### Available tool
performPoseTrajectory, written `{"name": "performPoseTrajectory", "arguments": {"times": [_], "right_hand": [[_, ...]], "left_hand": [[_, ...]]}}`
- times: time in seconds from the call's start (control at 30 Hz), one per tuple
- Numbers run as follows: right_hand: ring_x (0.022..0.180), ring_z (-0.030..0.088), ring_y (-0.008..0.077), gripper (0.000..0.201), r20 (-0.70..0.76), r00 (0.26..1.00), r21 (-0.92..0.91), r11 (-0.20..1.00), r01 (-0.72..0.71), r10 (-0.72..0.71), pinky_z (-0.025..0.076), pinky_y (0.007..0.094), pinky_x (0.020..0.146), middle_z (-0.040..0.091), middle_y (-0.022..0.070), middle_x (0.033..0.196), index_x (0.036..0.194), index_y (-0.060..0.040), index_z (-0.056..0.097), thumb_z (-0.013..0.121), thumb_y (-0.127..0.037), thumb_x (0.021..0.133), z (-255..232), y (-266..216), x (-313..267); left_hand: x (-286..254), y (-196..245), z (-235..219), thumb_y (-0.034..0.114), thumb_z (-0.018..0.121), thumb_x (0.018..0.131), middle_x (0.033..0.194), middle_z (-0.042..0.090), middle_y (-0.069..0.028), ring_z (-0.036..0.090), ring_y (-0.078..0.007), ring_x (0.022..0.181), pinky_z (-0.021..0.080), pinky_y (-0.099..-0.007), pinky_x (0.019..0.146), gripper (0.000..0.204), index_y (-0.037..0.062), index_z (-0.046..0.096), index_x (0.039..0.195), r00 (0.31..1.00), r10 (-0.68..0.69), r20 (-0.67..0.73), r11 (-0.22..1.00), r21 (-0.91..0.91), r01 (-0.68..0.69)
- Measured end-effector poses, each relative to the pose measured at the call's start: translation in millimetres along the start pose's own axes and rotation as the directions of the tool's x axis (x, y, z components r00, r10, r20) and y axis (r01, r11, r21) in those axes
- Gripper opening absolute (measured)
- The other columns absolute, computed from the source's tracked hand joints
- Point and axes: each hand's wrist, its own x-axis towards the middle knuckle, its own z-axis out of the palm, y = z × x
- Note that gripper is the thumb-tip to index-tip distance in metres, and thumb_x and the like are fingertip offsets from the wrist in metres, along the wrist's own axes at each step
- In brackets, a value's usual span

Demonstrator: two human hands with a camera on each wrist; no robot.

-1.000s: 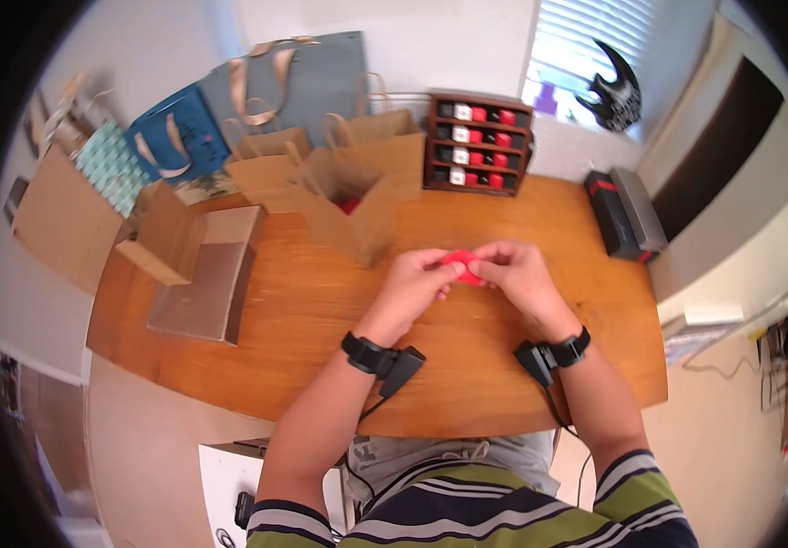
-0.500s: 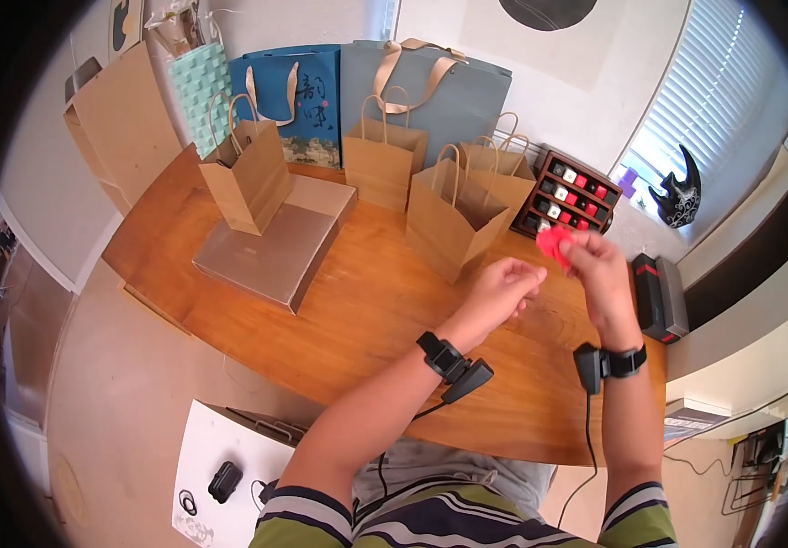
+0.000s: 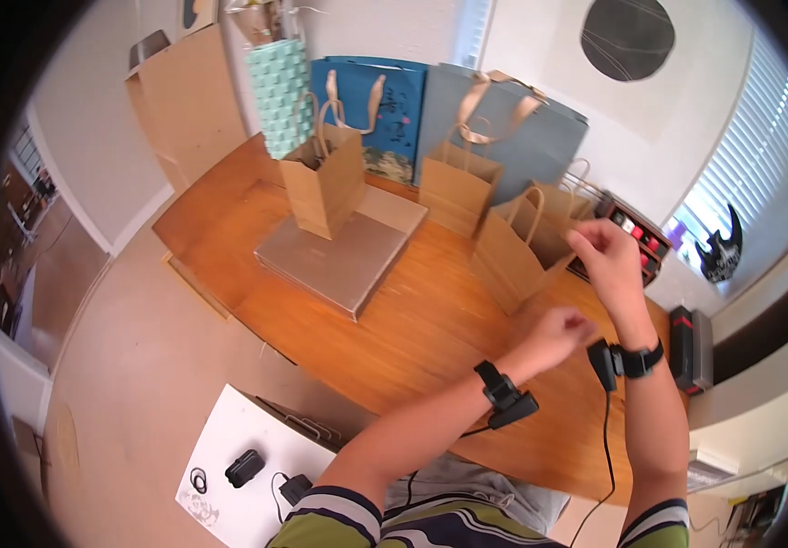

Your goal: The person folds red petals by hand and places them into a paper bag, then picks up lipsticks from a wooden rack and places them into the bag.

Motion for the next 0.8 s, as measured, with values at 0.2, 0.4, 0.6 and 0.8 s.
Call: {"name": "performPoseTrajectory", "arguments": {"times": [0.2,0.4,0.6,0.8], "right_hand": [[0.075,0.057,0.0054,0.02,0.061,0.998,0.094,0.995,-0.029,0.024,0.049,0.0227,0.067,0.066,-0.0009,0.086,0.105,0.0023,0.07,0.079,-0.006,0.09,-30.5,6.7,-21.2],[0.106,0.064,0.0244,0.051,0.263,0.955,-0.088,0.982,0.166,-0.138,0.055,0.0314,0.079,0.06,0.0154,0.131,0.126,-0.0063,0.069,0.088,-0.006,0.078,-30.1,-29.2,-39.7],[0.131,0.056,0.0446,0.065,0.327,0.939,-0.147,0.976,0.161,-0.106,0.054,0.0461,0.101,0.043,0.0257,0.154,0.133,-0.0103,0.065,0.093,-0.018,0.075,-7.9,-22.6,-44.4],[0.12,0.063,0.0473,0.057,0.236,0.965,-0.185,0.97,0.156,-0.11,0.058,0.0495,0.092,0.044,0.0261,0.153,0.116,-0.0075,0.065,0.096,-0.026,0.072,7.5,-23.9,-39.9]], "left_hand": [[-18.0,48.3,-9.2,0.024,0.071,0.101,0.091,0.071,-0.0006,0.064,-0.0066,0.083,0.05,-0.0251,0.07,0.024,0.0013,0.071,0.106,0.992,-0.027,0.12,1.0,0.002,0.027],[-64.2,131.1,-84.9,0.016,0.071,0.101,0.102,0.072,0.0001,0.064,-0.0056,0.089,0.052,-0.0239,0.078,0.016,0.003,0.072,0.111,0.997,0.062,0.05,0.997,0.038,-0.064],[-119.4,154.9,-219.5,0.018,0.076,0.097,0.105,0.07,0.0019,0.063,-0.0081,0.097,0.051,-0.0259,0.087,0.025,0.0044,0.071,0.118,0.716,0.189,-0.672,0.947,0.317,0.047],[-140.2,138.2,-308.6,0.033,0.088,0.085,0.141,0.057,-0.0213,0.051,-0.0305,0.134,0.043,-0.0416,0.111,0.082,-0.0038,0.049,0.146,0.494,0.386,-0.779,0.798,0.551,0.246]]}}
